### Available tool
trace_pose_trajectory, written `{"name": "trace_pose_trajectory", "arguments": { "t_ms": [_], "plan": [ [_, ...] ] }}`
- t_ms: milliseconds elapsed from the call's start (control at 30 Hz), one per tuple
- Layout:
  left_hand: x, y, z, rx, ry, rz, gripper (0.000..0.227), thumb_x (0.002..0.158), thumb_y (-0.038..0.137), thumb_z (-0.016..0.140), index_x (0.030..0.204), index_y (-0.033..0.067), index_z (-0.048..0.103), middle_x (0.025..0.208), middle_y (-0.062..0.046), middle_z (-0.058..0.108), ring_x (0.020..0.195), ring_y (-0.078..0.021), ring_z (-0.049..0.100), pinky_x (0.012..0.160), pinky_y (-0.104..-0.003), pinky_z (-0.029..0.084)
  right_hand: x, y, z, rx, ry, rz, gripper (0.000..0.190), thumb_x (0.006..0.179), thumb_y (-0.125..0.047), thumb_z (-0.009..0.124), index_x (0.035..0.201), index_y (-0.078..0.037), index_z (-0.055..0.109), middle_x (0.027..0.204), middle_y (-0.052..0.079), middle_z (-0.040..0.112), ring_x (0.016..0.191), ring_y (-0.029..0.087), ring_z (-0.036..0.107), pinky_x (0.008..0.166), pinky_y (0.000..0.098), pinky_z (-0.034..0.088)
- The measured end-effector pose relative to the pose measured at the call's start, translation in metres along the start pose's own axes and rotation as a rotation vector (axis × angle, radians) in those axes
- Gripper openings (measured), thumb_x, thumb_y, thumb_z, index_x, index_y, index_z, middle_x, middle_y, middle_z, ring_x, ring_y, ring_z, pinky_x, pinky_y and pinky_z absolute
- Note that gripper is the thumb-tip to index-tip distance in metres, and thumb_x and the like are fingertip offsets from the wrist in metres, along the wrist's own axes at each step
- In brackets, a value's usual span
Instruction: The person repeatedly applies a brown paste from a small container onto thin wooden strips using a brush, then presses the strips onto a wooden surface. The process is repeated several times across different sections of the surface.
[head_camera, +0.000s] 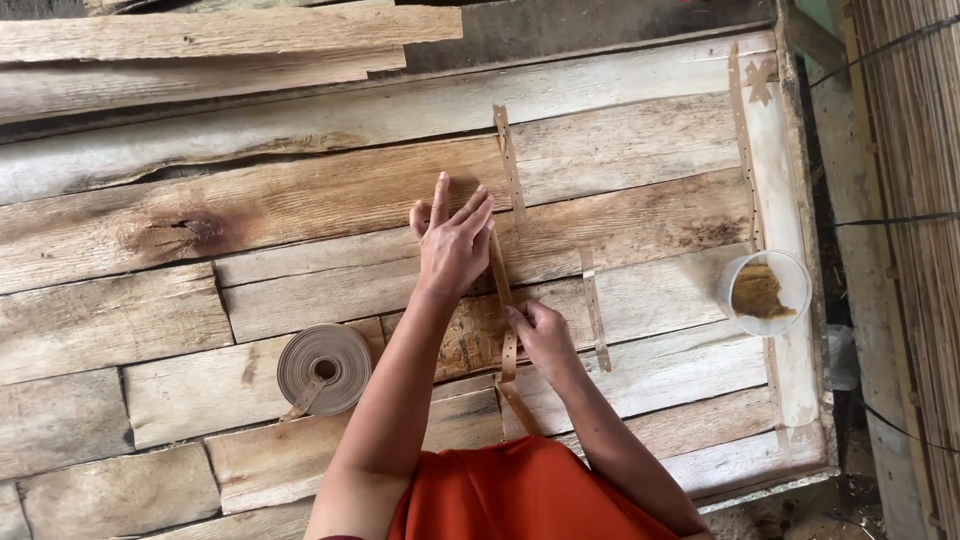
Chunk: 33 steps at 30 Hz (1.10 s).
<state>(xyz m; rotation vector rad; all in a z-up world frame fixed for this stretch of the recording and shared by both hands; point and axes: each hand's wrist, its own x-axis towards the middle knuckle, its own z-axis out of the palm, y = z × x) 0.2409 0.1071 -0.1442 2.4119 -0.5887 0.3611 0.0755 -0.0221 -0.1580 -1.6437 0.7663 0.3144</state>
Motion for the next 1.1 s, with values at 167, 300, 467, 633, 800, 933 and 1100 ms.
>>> {"name": "trace_pose_trajectory", "arguments": {
  "t_ms": [167, 300, 467, 633, 800, 933, 1100],
  "plan": [
    [-0.005, -0.001, 0.013, 0.114, -0.098, -0.046, 0.037, 0.095, 0.035, 0.064, 0.131, 0.0319, 0.069, 0.144, 0.013, 0.062, 0.154, -0.0329, 0.025, 0.114, -0.072, 0.005, -0.017, -0.034, 0.009, -0.058, 0.017, 0.037, 0.028, 0.093, -0.031, 0.075, 0.085, -0.004, 0.074, 0.062, 0.018, 0.070, 0.054, 0.026, 0.072, 0.045, 0.0357, 0.062],
    [-0.009, 0.000, 0.018, 0.138, -0.145, -0.086, 0.043, 0.095, 0.036, 0.064, 0.137, 0.0327, 0.065, 0.150, 0.015, 0.056, 0.156, -0.0353, 0.018, 0.113, -0.078, -0.001, -0.015, -0.038, 0.009, -0.112, 0.011, 0.038, 0.028, 0.090, -0.032, 0.076, 0.081, -0.006, 0.075, 0.059, 0.016, 0.069, 0.051, 0.025, 0.070, 0.040, 0.0339, 0.061],
    [-0.009, 0.004, 0.010, 0.149, -0.255, -0.142, 0.044, 0.099, 0.039, 0.060, 0.143, 0.0347, 0.060, 0.157, 0.018, 0.047, 0.157, -0.0372, 0.011, 0.112, -0.080, -0.003, -0.012, -0.038, 0.006, -0.118, -0.003, 0.074, 0.026, 0.089, -0.029, 0.076, 0.080, -0.005, 0.075, 0.060, 0.019, 0.068, 0.053, 0.027, 0.071, 0.043, 0.0351, 0.062],
    [-0.002, 0.007, -0.004, 0.164, -0.452, -0.187, 0.051, 0.100, 0.048, 0.054, 0.150, 0.0372, 0.050, 0.163, 0.021, 0.034, 0.157, -0.0400, 0.000, 0.113, -0.082, -0.004, -0.009, -0.036, 0.003, -0.119, -0.014, 0.098, 0.024, 0.091, -0.025, 0.073, 0.083, -0.002, 0.075, 0.063, 0.022, 0.069, 0.057, 0.030, 0.073, 0.048, 0.0371, 0.065],
    [0.001, 0.006, -0.013, 0.175, -0.599, -0.149, 0.061, 0.101, 0.054, 0.049, 0.158, 0.0362, 0.037, 0.169, 0.019, 0.018, 0.155, -0.0436, -0.010, 0.113, -0.081, -0.006, -0.011, -0.044, 0.004, -0.106, -0.018, 0.099, 0.023, 0.091, -0.023, 0.071, 0.085, -0.001, 0.074, 0.065, 0.024, 0.069, 0.060, 0.031, 0.074, 0.052, 0.0382, 0.065],
    [0.004, 0.008, -0.022, 0.188, -0.661, -0.114, 0.068, 0.099, 0.054, 0.051, 0.161, 0.0331, 0.030, 0.171, 0.016, 0.013, 0.155, -0.0460, -0.009, 0.114, -0.081, -0.003, -0.014, -0.047, 0.002, -0.071, -0.046, 0.107, 0.024, 0.091, -0.023, 0.070, 0.087, 0.001, 0.074, 0.066, 0.026, 0.069, 0.061, 0.032, 0.074, 0.054, 0.0386, 0.066],
    [0.004, 0.003, -0.023, 0.194, -0.740, -0.075, 0.086, 0.093, 0.070, 0.046, 0.165, 0.0300, 0.020, 0.173, 0.014, 0.002, 0.152, -0.0478, -0.018, 0.114, -0.080, -0.007, -0.014, -0.046, 0.003, -0.028, -0.050, 0.111, 0.022, 0.091, -0.020, 0.067, 0.086, 0.001, 0.073, 0.067, 0.026, 0.070, 0.062, 0.031, 0.075, 0.056, 0.0375, 0.066]
  ]
}}
